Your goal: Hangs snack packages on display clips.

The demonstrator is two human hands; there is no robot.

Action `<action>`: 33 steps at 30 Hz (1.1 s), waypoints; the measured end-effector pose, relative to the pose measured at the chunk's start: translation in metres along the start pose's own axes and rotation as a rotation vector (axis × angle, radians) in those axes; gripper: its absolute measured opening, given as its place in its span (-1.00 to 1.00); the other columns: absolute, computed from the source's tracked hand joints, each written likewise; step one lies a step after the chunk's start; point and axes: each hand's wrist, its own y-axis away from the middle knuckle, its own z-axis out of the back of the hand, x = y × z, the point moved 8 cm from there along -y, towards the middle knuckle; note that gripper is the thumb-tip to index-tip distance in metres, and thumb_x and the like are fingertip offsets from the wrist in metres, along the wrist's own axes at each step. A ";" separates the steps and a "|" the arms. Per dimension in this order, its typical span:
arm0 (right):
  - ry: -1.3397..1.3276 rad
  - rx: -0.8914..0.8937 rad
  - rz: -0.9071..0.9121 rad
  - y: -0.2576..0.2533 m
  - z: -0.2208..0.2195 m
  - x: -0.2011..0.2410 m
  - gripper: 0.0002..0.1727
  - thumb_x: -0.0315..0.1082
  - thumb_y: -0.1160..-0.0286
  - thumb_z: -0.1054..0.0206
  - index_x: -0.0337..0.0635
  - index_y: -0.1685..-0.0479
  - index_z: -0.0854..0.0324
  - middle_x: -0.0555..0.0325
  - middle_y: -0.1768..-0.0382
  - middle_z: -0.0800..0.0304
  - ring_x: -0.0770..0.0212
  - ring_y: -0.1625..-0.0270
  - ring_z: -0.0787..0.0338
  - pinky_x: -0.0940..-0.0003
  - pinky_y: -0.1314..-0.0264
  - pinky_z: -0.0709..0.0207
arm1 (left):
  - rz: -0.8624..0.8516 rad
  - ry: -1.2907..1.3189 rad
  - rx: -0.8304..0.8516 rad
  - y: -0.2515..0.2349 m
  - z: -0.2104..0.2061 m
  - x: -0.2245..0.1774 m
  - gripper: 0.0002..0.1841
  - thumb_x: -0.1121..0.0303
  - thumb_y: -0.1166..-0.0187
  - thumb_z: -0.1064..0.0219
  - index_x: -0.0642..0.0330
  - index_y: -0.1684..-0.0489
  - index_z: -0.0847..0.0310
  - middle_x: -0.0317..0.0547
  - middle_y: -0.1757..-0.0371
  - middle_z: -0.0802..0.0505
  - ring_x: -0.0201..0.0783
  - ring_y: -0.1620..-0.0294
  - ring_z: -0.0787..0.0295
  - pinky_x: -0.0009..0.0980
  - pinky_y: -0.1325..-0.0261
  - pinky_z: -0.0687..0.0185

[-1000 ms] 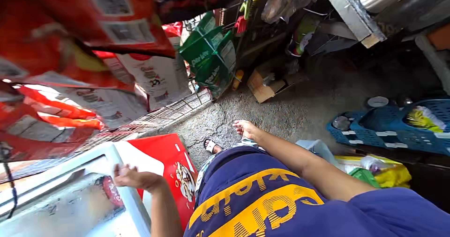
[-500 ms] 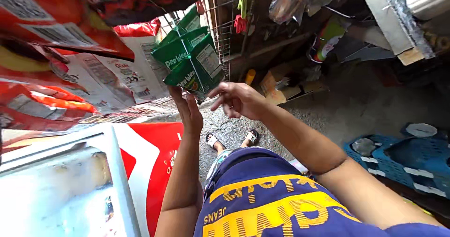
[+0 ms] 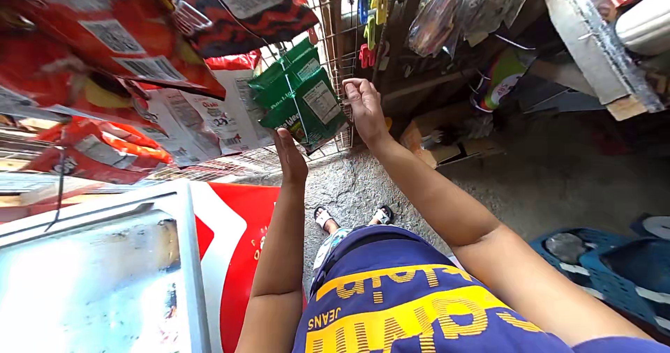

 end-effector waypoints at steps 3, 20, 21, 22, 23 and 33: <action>-0.117 0.235 -0.156 -0.013 -0.024 -0.024 -0.39 -0.03 -0.90 0.22 -0.24 -0.66 -0.37 -0.13 -0.57 -0.53 0.10 -0.62 -0.51 0.07 -0.68 -0.34 | 0.064 0.071 -0.027 -0.003 0.002 0.004 0.35 -0.72 -0.33 0.22 0.53 -0.75 0.16 0.17 -0.67 -0.37 -0.36 -0.68 -0.30 -0.43 -0.77 -0.14; -0.275 0.424 -0.362 -0.008 -0.063 -0.023 -0.28 0.05 -0.91 0.47 -0.20 -0.74 -0.27 -0.12 -0.55 -0.55 0.15 -0.51 -0.62 0.08 -0.56 -0.46 | 0.070 0.089 0.054 -0.005 0.014 0.019 0.31 -0.67 -0.35 0.10 0.46 -0.78 0.26 -0.01 -0.63 -0.40 -0.54 -0.61 -0.30 -0.57 -0.72 -0.10; -0.296 0.427 -0.366 -0.004 -0.066 -0.021 -0.29 0.03 -0.92 0.49 -0.18 -0.75 -0.25 -0.12 -0.56 -0.54 0.17 -0.51 -0.62 0.11 -0.56 -0.46 | 0.062 0.089 0.064 -0.004 0.016 0.017 0.34 -0.70 -0.32 0.07 0.45 -0.78 0.24 -0.01 -0.64 -0.41 -0.52 -0.63 -0.32 -0.53 -0.73 -0.14; -0.309 0.418 -0.362 -0.001 -0.067 -0.020 -0.31 0.00 -0.92 0.49 -0.17 -0.76 -0.24 -0.11 -0.59 -0.50 0.18 -0.53 -0.59 0.14 -0.58 -0.44 | 0.051 0.090 0.070 -0.004 0.017 0.015 0.34 -0.70 -0.30 0.04 0.45 -0.77 0.22 -0.04 -0.62 -0.43 -0.52 -0.61 -0.35 -0.52 -0.72 -0.18; -0.316 0.390 -0.342 0.000 -0.068 -0.021 -0.34 -0.05 -0.93 0.46 -0.19 -0.73 -0.28 -0.13 -0.61 -0.46 0.17 -0.56 -0.55 0.15 -0.61 -0.41 | 0.042 0.092 0.075 -0.003 0.018 0.013 0.33 -0.70 -0.30 0.02 0.45 -0.75 0.21 -0.08 -0.59 -0.45 -0.54 -0.59 -0.37 -0.52 -0.70 -0.22; -0.412 0.361 -0.221 -0.008 -0.068 -0.036 -0.31 -0.04 -0.85 0.45 -0.34 -0.63 -0.28 -0.18 -0.54 -0.44 0.22 -0.54 -0.51 0.26 -0.60 -0.38 | 0.030 0.089 0.102 0.004 0.022 0.007 0.32 -0.68 -0.32 0.03 0.40 -0.79 0.22 -0.09 -0.65 -0.42 -0.53 -0.63 -0.32 -0.48 -0.73 -0.17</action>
